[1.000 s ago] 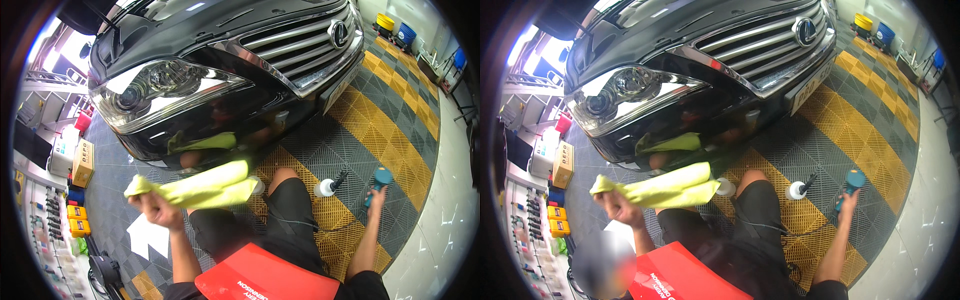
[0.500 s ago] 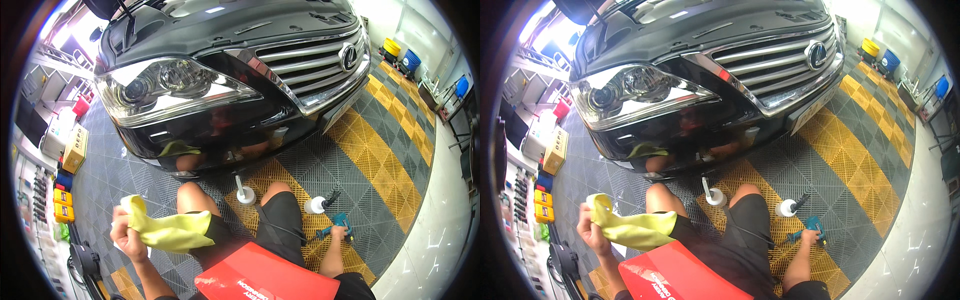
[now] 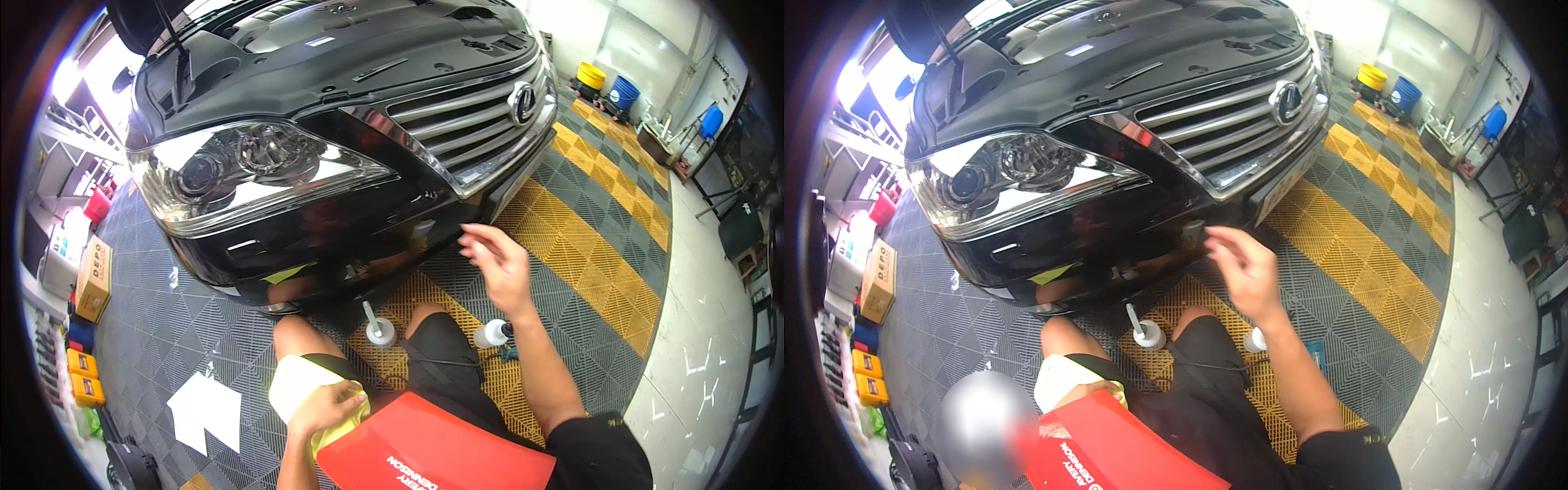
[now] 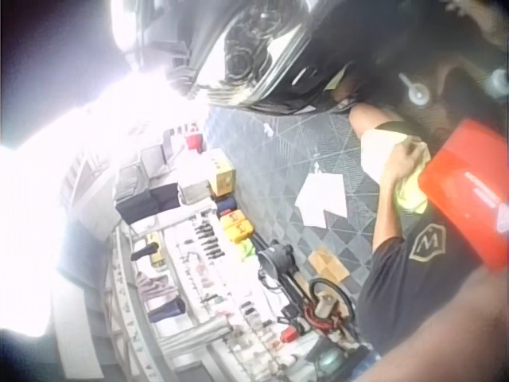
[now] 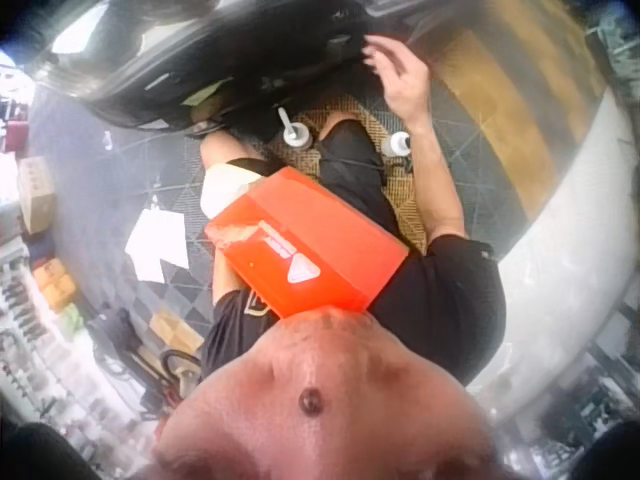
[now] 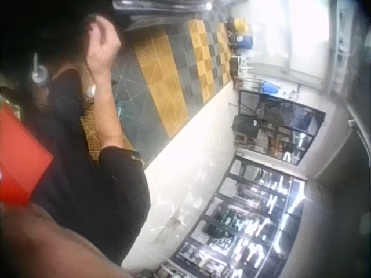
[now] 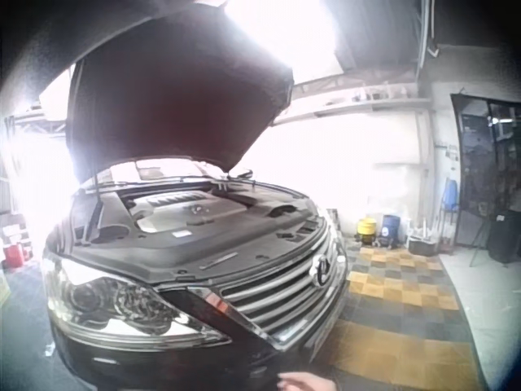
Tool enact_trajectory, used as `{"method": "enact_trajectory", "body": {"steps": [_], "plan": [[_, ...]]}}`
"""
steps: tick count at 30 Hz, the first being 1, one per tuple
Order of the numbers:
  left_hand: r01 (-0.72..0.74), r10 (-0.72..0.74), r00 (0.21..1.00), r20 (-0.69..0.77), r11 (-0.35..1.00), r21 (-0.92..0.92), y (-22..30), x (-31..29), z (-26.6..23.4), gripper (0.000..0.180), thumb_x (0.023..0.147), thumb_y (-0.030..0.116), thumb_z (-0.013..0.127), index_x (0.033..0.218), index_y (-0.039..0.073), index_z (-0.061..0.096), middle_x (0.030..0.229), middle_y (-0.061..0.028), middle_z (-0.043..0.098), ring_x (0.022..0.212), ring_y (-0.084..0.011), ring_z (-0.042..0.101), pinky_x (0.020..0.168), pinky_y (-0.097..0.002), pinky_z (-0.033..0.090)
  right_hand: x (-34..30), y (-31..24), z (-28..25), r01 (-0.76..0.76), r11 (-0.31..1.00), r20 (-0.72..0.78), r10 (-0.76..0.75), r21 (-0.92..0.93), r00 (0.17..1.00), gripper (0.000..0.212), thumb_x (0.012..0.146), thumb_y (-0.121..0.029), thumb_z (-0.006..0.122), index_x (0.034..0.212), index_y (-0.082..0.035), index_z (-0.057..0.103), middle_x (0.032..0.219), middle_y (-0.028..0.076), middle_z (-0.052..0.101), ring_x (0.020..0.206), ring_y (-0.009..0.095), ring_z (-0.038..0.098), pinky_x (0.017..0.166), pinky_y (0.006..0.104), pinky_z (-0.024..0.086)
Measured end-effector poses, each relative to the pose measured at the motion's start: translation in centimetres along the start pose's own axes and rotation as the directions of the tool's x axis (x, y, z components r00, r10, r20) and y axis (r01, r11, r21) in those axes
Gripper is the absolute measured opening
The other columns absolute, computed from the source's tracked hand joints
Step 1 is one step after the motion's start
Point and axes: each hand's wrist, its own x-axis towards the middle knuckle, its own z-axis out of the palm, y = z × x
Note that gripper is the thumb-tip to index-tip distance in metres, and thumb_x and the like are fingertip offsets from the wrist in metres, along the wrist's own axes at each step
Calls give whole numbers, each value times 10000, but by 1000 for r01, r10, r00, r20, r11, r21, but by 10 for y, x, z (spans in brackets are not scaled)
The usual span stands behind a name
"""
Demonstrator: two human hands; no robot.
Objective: The person cleans a car headlight using a yellow microfiber cloth and a heat gun. They wipe the headlight surface, apply heat, and use a red squeegee to smooth the area. The person also uses a small tool to adjust the headlight edge.
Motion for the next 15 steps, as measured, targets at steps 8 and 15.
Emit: {"method": "enact_trajectory", "body": {"steps": [8, 15], "plan": [[-123, 148, 950, -274, 987, 107, 3, -25, -2, 521, 924, 429, 737, 1223, 3, 717, 1167, -225, 703, 1096, -393, 680, 979, -445, 527, 6, -85, 37, 225, 958, 355, -276, 178, 893, 257, 929, 7, 527, 1091, 77, 714, 875, 157, 716, 791, 204, 698, 744, 313, 566], [-176, 202, 920, -335, 978, 109, 1, -13, -8, 336, 926, 236, 751, 1176, 16, 706, 1047, -185, 683, 905, -354, 689, 824, -422, 552, -65, 106, 64, -378, 890, 428, 455, -256, 781, 224, 982, -85, 605, 1158, 15, 701, 868, 33, 703, 769, 92, 648, 725, 266, 545]]}}
